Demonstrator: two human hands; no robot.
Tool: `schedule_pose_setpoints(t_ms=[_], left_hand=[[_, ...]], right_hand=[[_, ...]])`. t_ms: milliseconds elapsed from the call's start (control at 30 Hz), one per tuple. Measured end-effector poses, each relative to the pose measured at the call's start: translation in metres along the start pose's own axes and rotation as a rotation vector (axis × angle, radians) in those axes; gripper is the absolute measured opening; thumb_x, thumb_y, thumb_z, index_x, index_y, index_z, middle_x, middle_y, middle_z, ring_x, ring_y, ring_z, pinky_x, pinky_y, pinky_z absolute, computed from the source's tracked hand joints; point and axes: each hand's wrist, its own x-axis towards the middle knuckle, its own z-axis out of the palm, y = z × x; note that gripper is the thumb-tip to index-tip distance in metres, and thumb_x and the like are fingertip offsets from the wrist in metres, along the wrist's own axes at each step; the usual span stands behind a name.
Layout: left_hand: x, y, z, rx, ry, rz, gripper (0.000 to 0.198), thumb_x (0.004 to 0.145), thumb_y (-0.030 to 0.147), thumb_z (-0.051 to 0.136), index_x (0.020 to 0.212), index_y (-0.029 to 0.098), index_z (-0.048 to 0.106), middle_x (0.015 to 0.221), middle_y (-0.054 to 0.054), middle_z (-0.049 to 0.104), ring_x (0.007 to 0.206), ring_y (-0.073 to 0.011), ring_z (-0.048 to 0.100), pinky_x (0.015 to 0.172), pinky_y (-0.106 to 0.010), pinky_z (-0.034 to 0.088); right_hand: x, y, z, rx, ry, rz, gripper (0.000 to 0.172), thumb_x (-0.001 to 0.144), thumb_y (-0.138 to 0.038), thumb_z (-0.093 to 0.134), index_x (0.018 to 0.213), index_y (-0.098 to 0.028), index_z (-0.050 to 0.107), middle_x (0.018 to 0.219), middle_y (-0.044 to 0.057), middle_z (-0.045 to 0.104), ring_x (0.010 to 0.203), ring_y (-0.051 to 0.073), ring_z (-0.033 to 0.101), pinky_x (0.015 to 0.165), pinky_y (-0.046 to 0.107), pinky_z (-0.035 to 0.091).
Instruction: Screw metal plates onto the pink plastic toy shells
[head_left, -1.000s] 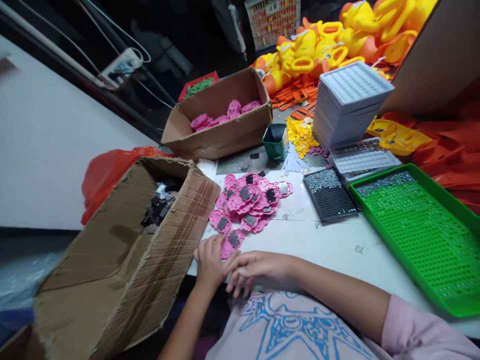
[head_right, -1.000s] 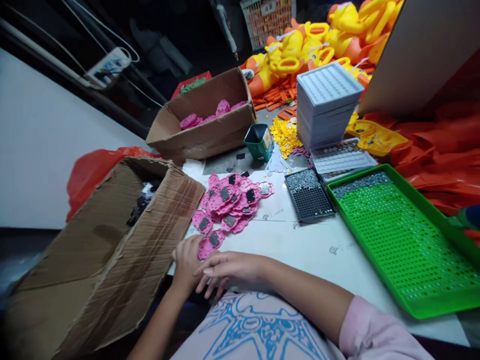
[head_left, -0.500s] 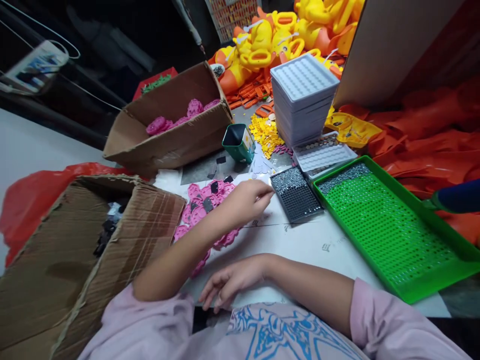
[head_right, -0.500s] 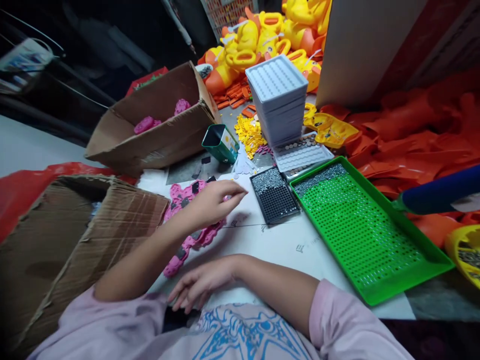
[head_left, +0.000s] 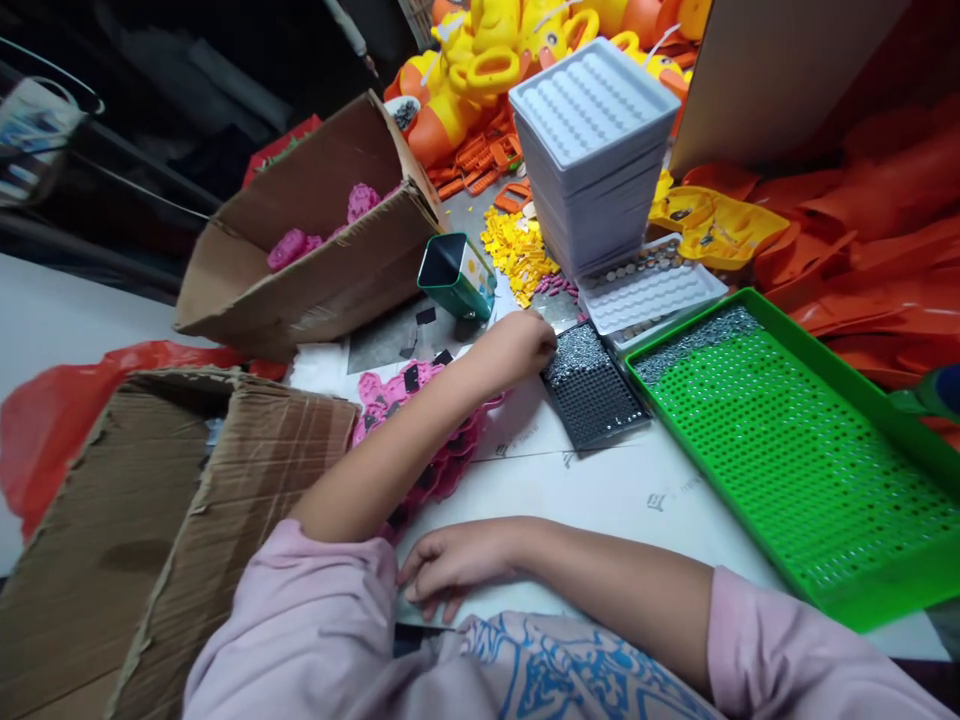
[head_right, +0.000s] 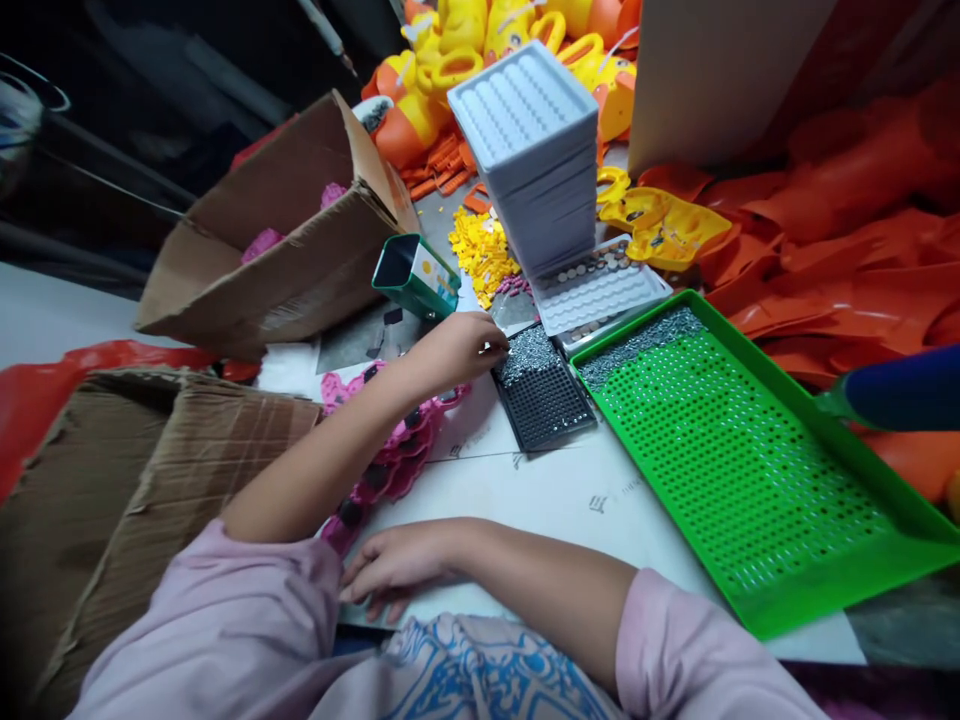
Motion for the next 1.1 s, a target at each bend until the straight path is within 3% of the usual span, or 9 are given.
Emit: schedule_pose_setpoints(t_ms=[433,1100], left_hand=[[-0.001,-0.003,0.009,0.139,0.054,0.12,0.022,0.085,0.015,0.05,0.089,0.01,0.071,0.085,-0.01,0.065,0.081,-0.0195,0.061,0.072,-0.028,0.047],[-0.007,-0.022,0.005,-0.19,0.235,0.053,0.008,0.083,0.013,0.05,0.082,0.015,0.058,0.084,-0.005,0.06,0.077,-0.0148,0.053,0.071,-0.026,0.042]], right_hand=[[-0.007,-0.007,0.001,0.024,0.011,0.013,0.008,0.083,-0.019,0.055,0.089,-0.013,0.055,0.081,-0.001,0.054,0.059,0.007,0.057,0.057,0.02,0.048],[-0.008,-0.007,0.001,0.043,0.029,0.003,0.011,0.083,-0.023,0.055,0.088,-0.014,0.056,0.084,0.0,0.053,0.06,0.008,0.057,0.056,0.023,0.05]])
